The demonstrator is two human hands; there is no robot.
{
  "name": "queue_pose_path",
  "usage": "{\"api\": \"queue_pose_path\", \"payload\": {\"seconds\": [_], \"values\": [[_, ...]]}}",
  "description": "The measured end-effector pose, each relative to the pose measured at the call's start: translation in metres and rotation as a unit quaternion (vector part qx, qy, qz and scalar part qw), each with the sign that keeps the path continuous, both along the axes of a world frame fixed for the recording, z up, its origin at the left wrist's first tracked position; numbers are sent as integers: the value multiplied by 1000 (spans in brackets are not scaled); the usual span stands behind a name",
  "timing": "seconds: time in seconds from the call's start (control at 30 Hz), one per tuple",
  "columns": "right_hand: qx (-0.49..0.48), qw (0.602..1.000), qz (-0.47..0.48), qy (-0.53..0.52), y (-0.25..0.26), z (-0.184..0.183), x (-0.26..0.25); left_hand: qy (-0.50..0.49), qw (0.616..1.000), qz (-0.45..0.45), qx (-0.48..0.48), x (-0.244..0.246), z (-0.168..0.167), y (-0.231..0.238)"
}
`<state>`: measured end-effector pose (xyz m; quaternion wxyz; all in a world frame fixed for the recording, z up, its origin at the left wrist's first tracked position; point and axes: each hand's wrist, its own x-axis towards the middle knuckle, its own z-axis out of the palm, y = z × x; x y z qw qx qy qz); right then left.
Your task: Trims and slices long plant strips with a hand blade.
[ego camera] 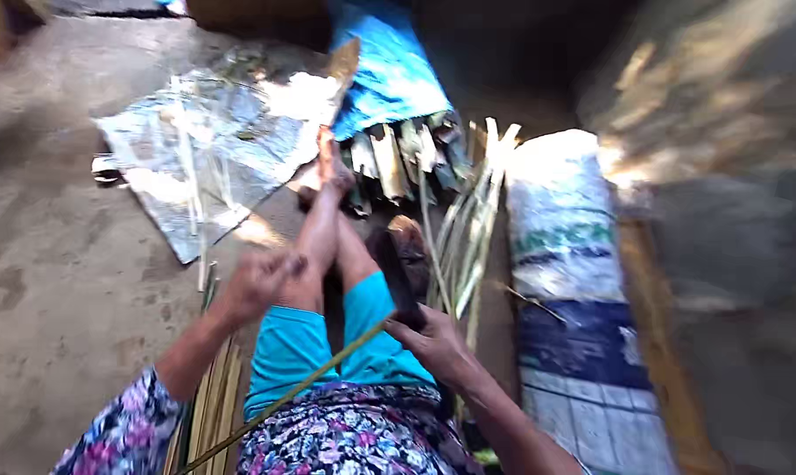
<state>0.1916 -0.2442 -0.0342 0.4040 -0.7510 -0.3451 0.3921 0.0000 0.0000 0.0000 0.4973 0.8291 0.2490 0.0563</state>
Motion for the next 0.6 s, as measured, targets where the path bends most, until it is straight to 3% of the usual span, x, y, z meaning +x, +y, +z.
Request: {"api": "queue_pose_path", "payload": {"seconds": [0.1,0.17,0.27,0.4,0.6], "values": [[28,999,19,12,9,10,-5,44,975,-119,-183,16,-8,-58],[47,997,28,50,10,13,-6,13,957,-84,-277,20,-12,-82],[76,988,42,126,8,17,-5,-68,952,27,-297,29,-20,-103],[69,980,18,185,3,25,5,-101,947,15,-304,26,-30,-109],[40,976,14,213,-3,24,1,-133,937,79,-313,25,-36,-126]]}}
